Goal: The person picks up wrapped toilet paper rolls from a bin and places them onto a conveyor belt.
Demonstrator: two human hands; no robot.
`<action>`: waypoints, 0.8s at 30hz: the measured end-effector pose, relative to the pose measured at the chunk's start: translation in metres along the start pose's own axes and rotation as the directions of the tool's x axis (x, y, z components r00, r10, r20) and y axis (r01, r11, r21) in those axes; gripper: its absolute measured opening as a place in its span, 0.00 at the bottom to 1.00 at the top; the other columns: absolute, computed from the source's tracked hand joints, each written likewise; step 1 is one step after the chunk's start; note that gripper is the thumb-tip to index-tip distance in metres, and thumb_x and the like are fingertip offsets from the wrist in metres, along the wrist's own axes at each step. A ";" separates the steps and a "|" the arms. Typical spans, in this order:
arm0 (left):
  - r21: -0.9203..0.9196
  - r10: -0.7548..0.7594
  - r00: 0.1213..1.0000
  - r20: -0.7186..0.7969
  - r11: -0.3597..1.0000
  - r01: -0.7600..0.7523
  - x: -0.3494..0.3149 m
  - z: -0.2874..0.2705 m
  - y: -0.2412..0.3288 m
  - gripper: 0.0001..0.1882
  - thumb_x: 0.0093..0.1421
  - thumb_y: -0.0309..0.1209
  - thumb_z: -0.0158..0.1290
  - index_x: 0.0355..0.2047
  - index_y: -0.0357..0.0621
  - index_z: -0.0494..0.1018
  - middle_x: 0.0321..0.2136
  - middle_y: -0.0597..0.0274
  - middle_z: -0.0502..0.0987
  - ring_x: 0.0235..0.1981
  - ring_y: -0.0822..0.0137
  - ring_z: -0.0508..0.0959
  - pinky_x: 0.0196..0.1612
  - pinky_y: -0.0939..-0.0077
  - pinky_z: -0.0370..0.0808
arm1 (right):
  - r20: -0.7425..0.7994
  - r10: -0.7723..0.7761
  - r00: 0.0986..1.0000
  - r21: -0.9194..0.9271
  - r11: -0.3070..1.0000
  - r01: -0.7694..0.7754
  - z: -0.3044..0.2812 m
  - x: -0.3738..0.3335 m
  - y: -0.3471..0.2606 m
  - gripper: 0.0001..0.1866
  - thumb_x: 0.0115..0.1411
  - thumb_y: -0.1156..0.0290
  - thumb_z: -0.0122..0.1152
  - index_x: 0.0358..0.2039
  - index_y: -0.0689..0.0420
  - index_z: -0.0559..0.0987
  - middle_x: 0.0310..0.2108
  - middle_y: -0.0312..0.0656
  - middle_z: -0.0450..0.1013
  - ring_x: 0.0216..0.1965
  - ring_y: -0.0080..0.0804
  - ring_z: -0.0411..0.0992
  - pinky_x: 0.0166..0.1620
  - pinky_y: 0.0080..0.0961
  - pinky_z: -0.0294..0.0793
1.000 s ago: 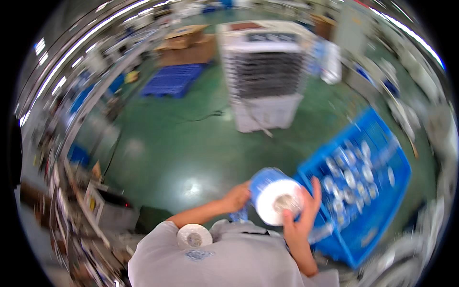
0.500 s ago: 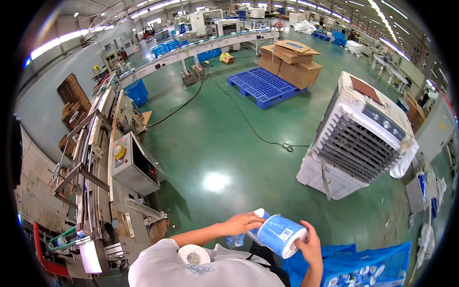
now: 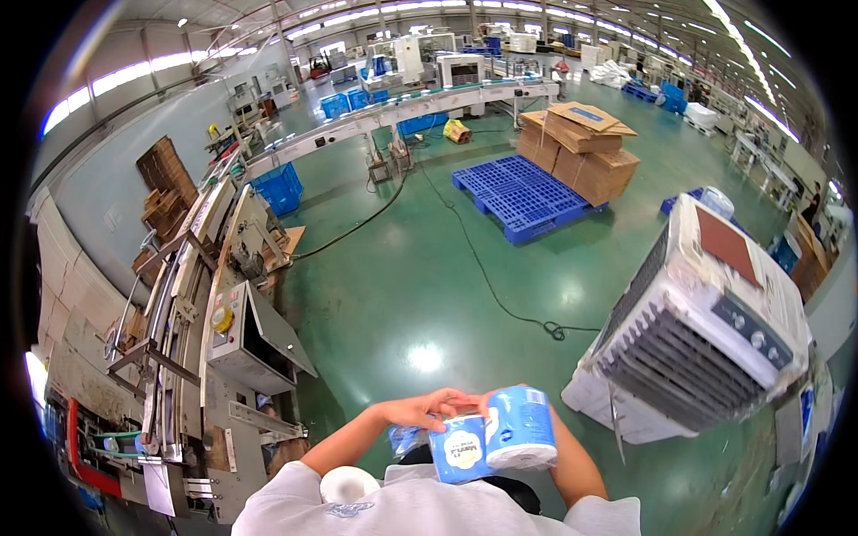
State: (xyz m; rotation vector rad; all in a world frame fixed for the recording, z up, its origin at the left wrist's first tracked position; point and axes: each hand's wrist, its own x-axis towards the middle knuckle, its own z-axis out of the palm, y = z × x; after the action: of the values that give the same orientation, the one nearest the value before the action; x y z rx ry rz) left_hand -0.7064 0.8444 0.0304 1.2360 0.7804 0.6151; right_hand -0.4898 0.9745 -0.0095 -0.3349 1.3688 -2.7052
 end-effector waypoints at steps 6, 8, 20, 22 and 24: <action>-0.163 -0.054 0.987 -0.152 0.986 0.029 0.015 -0.090 -0.018 0.36 0.52 0.43 0.57 0.56 0.49 0.51 0.40 0.63 0.70 0.35 0.78 0.68 0.26 0.87 0.63 | 0.276 0.179 0.944 0.079 0.975 -0.208 -0.134 0.045 -0.023 0.14 0.54 0.63 0.52 0.29 0.62 0.76 0.52 0.55 0.59 0.56 0.45 0.55 0.56 0.40 0.55; -0.169 -0.078 0.985 -0.151 0.984 0.052 0.024 -0.130 -0.017 0.36 0.52 0.44 0.58 0.56 0.48 0.52 0.41 0.64 0.70 0.37 0.78 0.68 0.27 0.87 0.63 | 0.291 0.205 0.935 0.091 0.967 -0.240 -0.168 0.065 -0.038 0.14 0.54 0.62 0.52 0.28 0.61 0.76 0.53 0.55 0.58 0.57 0.45 0.53 0.57 0.41 0.54; 0.130 0.102 0.844 0.527 0.971 -0.199 -0.014 -0.421 0.093 0.28 0.47 0.43 0.62 0.43 0.37 0.72 0.31 0.64 0.73 0.33 0.71 0.72 0.34 0.79 0.67 | -0.338 0.161 0.927 0.472 0.882 0.019 -0.330 0.135 -0.151 0.18 0.56 0.60 0.53 0.36 0.64 0.73 0.28 0.46 0.71 0.21 0.31 0.72 0.21 0.23 0.72; 0.179 0.035 0.864 0.503 0.973 -0.144 -0.009 -0.437 0.095 0.28 0.43 0.38 0.64 0.43 0.36 0.71 0.29 0.64 0.72 0.31 0.72 0.71 0.32 0.79 0.67 | -0.424 0.204 0.883 0.547 0.834 0.069 -0.358 0.141 -0.158 0.17 0.56 0.61 0.53 0.36 0.64 0.73 0.28 0.46 0.72 0.21 0.31 0.72 0.22 0.23 0.72; 0.118 -0.031 0.850 0.526 0.992 -0.037 -0.006 -0.468 0.077 0.26 0.42 0.33 0.65 0.41 0.34 0.72 0.27 0.65 0.70 0.29 0.72 0.69 0.33 0.80 0.66 | -0.492 0.247 0.835 0.608 0.784 0.127 -0.390 0.154 -0.166 0.17 0.56 0.62 0.53 0.36 0.64 0.73 0.28 0.46 0.72 0.21 0.32 0.72 0.23 0.24 0.73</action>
State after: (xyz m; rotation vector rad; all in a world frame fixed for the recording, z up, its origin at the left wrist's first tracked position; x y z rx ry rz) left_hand -1.0834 1.1317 0.0422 1.4346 0.3531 0.2029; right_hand -0.7278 1.3514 -0.0762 0.5866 0.4152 -3.1027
